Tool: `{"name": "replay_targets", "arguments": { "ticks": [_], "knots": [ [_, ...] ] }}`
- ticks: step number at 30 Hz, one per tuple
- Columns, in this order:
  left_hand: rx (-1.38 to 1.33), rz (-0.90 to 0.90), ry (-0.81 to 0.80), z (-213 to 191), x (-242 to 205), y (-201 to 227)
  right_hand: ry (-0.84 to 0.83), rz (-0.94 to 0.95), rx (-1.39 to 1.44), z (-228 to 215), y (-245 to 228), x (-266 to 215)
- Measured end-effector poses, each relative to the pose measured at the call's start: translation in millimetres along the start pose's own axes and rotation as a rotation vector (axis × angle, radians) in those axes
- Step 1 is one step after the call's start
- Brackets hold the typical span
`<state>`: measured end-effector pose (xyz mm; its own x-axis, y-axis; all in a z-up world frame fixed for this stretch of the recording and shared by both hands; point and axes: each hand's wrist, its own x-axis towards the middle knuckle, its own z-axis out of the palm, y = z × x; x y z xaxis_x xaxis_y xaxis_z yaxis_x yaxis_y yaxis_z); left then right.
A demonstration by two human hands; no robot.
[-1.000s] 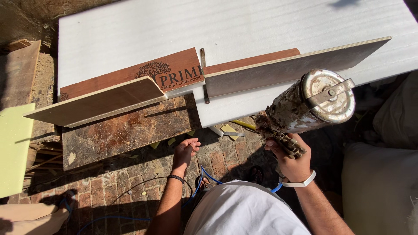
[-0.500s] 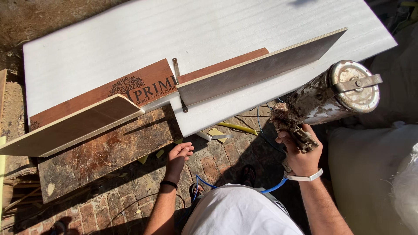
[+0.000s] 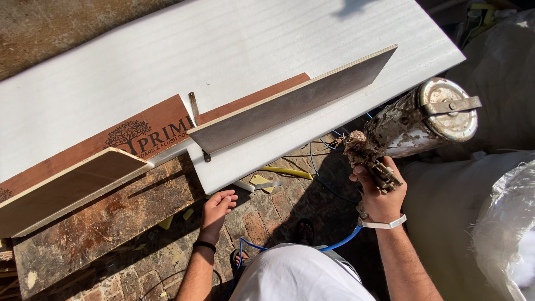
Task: The person uses a handheld spray gun to apply a coating to the edges of wooden boards. They reposition the boards and a metal spacer, then later use a metal ruler to measure and align a white foam strip on a board.
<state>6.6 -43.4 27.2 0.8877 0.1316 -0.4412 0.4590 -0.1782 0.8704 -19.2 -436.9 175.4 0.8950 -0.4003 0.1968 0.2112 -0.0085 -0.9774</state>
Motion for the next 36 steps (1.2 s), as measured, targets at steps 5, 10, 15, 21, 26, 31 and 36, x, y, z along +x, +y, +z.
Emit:
{"name": "replay_targets", "arguments": {
  "ticks": [5,10,15,21,26,31,36],
  "knots": [
    [0.002,-0.010,0.012,23,1,7,0.016,-0.013,-0.030,-19,3,24],
    [-0.024,-0.026,0.025,49,-4,19,0.026,-0.038,-0.068,-38,6,51],
    [-0.028,-0.046,0.045,75,-5,19,0.027,-0.066,-0.080,-61,14,78],
    [-0.167,-0.036,0.055,85,-2,5,0.069,-0.084,-0.039,-80,20,106],
    [-0.120,-0.099,0.095,78,6,-9,0.117,-0.104,-0.033,-97,21,123],
    [-0.115,-0.093,0.073,77,16,-14,0.173,-0.149,-0.051,-113,23,133],
    [-0.065,-0.104,0.073,84,14,-7,0.212,-0.111,-0.090,-119,33,133]
  ]
}}
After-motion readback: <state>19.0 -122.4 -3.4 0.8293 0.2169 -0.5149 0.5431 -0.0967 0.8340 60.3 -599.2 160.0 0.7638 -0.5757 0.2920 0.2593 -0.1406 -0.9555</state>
